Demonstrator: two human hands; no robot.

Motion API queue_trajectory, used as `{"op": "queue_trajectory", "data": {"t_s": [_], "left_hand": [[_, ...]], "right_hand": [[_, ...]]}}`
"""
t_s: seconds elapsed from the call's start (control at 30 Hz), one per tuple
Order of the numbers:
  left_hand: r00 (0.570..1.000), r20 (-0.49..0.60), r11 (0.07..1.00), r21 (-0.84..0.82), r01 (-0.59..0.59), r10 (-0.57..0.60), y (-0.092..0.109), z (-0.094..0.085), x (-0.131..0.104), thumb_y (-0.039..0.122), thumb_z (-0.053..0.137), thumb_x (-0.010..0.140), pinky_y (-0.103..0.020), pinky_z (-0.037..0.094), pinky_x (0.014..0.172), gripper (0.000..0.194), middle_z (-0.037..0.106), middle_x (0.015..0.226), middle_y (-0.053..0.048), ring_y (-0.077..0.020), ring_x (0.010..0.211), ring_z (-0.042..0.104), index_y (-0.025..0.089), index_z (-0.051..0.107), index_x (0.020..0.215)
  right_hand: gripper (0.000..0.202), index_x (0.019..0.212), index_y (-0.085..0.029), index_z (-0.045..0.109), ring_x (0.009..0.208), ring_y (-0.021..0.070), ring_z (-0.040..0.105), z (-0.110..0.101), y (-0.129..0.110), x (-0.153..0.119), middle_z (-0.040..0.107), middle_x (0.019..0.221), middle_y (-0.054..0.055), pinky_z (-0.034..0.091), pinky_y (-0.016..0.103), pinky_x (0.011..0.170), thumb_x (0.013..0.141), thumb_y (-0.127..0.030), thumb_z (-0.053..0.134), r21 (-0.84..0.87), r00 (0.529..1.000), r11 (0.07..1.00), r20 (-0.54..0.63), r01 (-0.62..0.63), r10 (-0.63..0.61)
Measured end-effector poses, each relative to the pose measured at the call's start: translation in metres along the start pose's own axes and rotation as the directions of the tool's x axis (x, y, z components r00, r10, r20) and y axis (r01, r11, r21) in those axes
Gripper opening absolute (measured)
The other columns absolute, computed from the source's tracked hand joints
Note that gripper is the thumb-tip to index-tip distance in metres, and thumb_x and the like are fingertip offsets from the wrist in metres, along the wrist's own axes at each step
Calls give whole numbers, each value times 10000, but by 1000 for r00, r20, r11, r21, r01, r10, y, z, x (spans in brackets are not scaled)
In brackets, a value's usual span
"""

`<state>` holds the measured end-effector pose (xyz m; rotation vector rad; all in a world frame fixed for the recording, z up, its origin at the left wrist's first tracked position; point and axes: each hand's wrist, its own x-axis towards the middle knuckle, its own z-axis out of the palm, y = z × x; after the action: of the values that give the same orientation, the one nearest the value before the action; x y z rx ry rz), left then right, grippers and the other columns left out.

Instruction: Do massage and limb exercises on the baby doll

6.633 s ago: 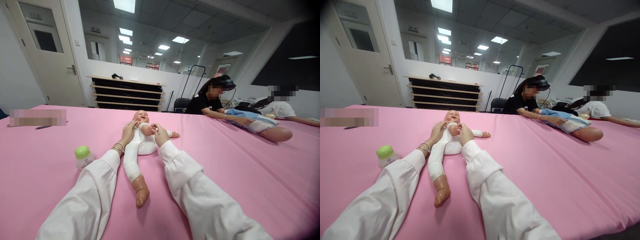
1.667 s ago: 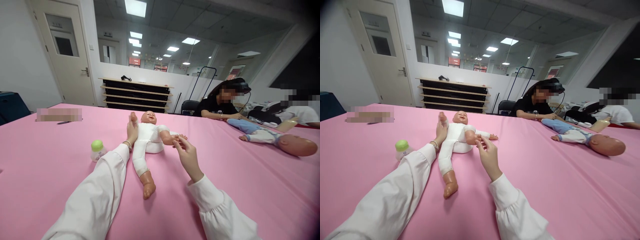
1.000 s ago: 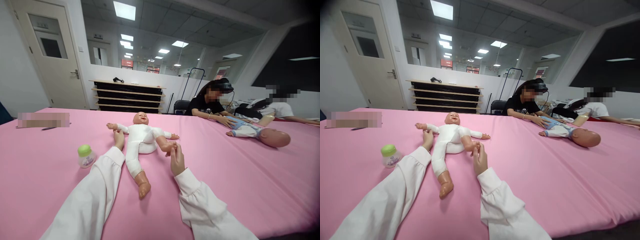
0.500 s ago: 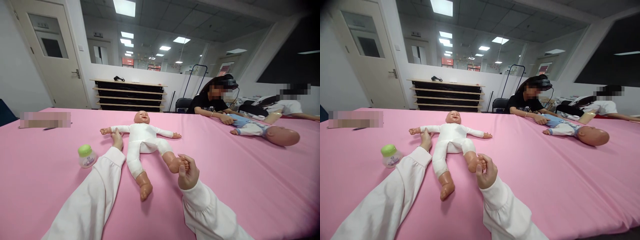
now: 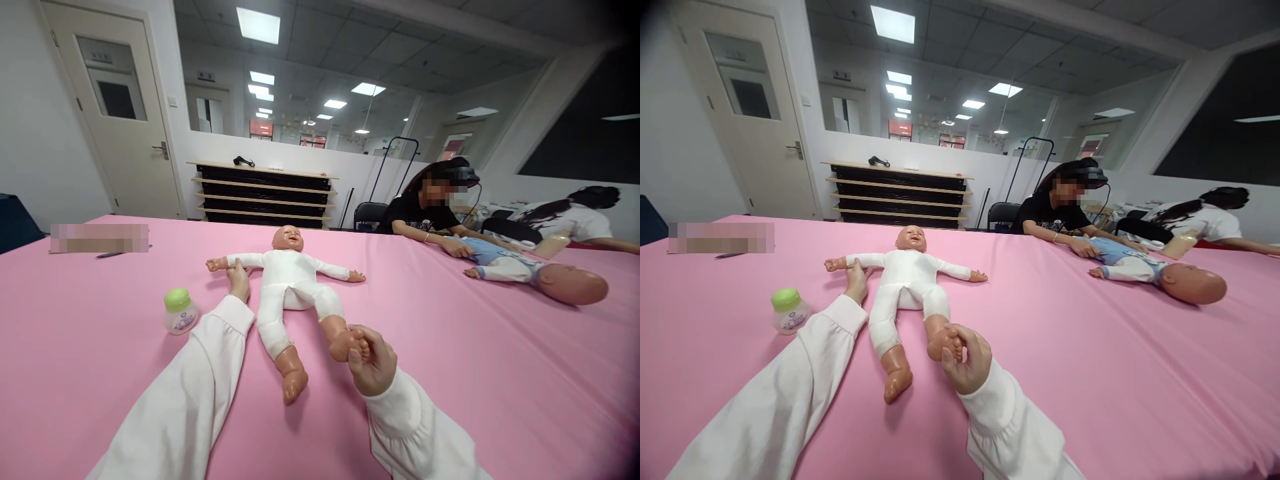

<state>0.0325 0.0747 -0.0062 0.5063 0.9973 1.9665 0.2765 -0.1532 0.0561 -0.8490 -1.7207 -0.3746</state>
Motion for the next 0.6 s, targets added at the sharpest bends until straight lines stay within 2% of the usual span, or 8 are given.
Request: {"op": "queue_trajectory", "data": {"t_s": [0.13, 0.37, 0.5, 0.6], "left_hand": [[1000, 12, 1000, 17, -3, 3, -1, -1, -1, 359, 427, 892, -325, 520, 854, 228, 565, 1155, -130, -170, 980, 617, 174, 424, 1026], [1000, 17, 1000, 22, -5, 5, 0, 2, -2, 325, 418, 894, -312, 545, 768, 178, 620, 1003, -115, -165, 855, 647, 160, 475, 929], [999, 26, 999, 37, -26, 25, -2, 1, 0, 333, 437, 885, -297, 552, 731, 171, 633, 947, -99, -161, 823, 649, 169, 485, 898], [999, 36, 999, 32, -35, 33, -4, 1, 2, 331, 448, 880, -298, 555, 723, 169, 633, 934, -96, -162, 815, 651, 168, 488, 889]], "right_hand": [[193, 953, -191, 467, 500, 124, 590, 1, -7, 2, 608, 642, 10, 491, 226, 469, 879, -362, 422, 49, 996, 998, 71, 49, -52], [188, 974, -184, 458, 392, 87, 455, 6, -12, 2, 494, 511, -48, 410, 202, 409, 843, -317, 469, 149, 971, 980, 180, 130, -156], [199, 1005, -178, 459, 399, 86, 457, 5, -10, 3, 482, 510, -50, 412, 197, 417, 857, -312, 460, 171, 964, 976, 207, 133, -168], [235, 1021, -177, 464, 416, 89, 478, 5, -9, 3, 495, 519, -44, 423, 199, 428, 883, -366, 443, 179, 956, 975, 237, 132, -173]]}}
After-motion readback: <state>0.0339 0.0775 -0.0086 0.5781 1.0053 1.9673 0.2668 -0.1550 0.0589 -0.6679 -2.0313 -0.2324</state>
